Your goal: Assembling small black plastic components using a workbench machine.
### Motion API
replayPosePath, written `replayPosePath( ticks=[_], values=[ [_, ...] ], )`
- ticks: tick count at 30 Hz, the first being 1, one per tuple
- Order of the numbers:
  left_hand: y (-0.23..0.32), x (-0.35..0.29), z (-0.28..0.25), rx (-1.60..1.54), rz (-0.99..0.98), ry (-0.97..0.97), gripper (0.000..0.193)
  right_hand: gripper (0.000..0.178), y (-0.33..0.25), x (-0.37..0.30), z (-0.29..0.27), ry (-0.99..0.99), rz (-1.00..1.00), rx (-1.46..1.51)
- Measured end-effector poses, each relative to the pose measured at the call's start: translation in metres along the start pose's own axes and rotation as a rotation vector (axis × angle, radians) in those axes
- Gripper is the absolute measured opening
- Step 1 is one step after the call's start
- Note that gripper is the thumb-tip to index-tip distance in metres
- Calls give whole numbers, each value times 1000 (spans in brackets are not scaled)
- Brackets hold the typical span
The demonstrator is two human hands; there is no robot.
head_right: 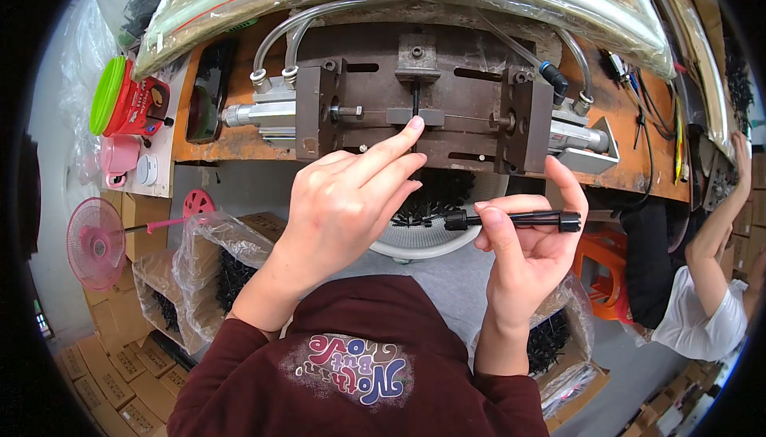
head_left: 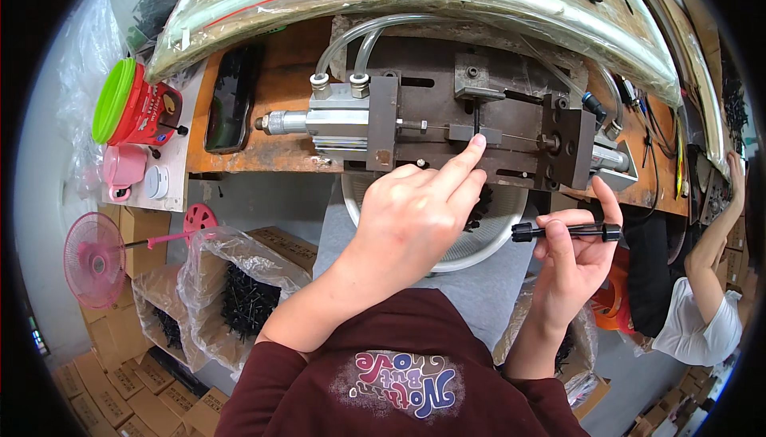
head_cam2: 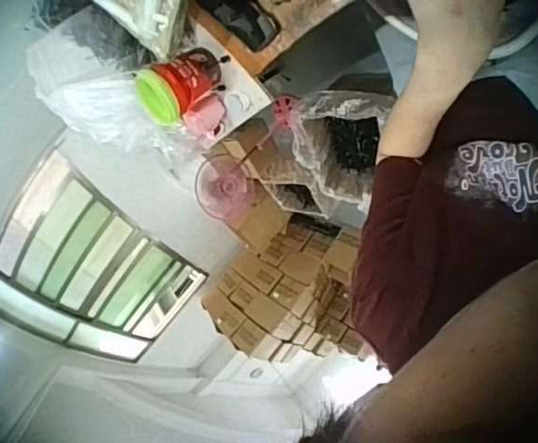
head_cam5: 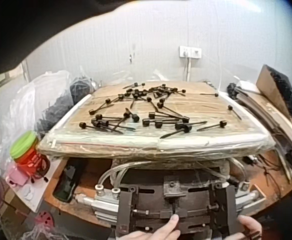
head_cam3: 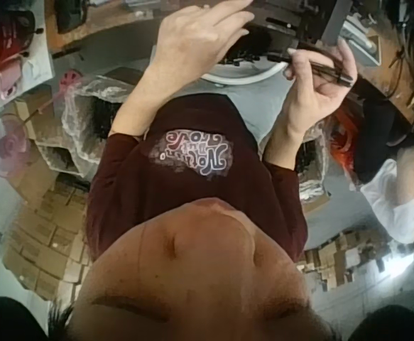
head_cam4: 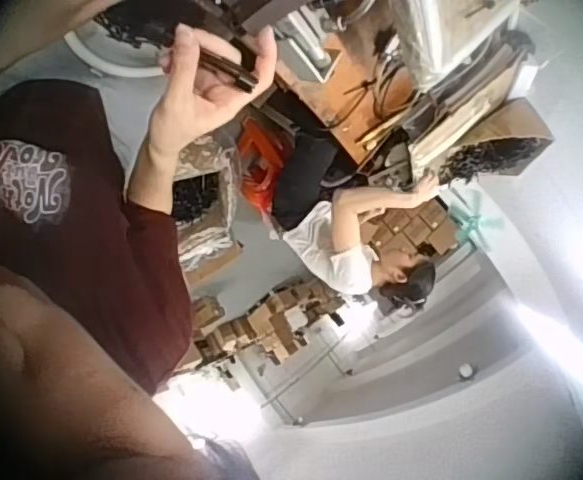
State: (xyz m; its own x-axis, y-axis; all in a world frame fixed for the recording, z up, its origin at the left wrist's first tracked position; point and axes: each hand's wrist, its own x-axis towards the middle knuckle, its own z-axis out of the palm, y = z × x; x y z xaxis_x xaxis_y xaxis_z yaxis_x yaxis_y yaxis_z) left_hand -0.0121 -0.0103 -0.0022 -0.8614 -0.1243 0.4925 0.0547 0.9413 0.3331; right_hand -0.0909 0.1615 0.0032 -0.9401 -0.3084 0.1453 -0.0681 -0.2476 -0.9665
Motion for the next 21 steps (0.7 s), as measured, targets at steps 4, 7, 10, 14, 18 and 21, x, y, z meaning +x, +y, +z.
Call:
replayPosePath(
  ticks=[4, 7, 10, 14, 18, 21],
  values=[
    [9, 3, -23, -217, 90, 17, 39, 63, 0, 1, -2, -41, 77, 72],
    [14, -8, -17, -432, 164, 36, 36, 59, -2, 0, 3, -159, 209, 162],
    [16, -10, -23, -502, 125, 25, 36, 47, 2, 3, 4, -229, 275, 219],
    [15, -13, -29, -509, 66, 153, 36, 36, 3, 9, -5, -151, 157, 192],
    [6, -11, -6, -189, -25, 184, 29, 31, 2, 7, -5, -78, 10, 97],
    [6, -10, 8, -50, -22, 125, 25, 50, 3, 4, -8, -158, -38, 132]
  ],
)
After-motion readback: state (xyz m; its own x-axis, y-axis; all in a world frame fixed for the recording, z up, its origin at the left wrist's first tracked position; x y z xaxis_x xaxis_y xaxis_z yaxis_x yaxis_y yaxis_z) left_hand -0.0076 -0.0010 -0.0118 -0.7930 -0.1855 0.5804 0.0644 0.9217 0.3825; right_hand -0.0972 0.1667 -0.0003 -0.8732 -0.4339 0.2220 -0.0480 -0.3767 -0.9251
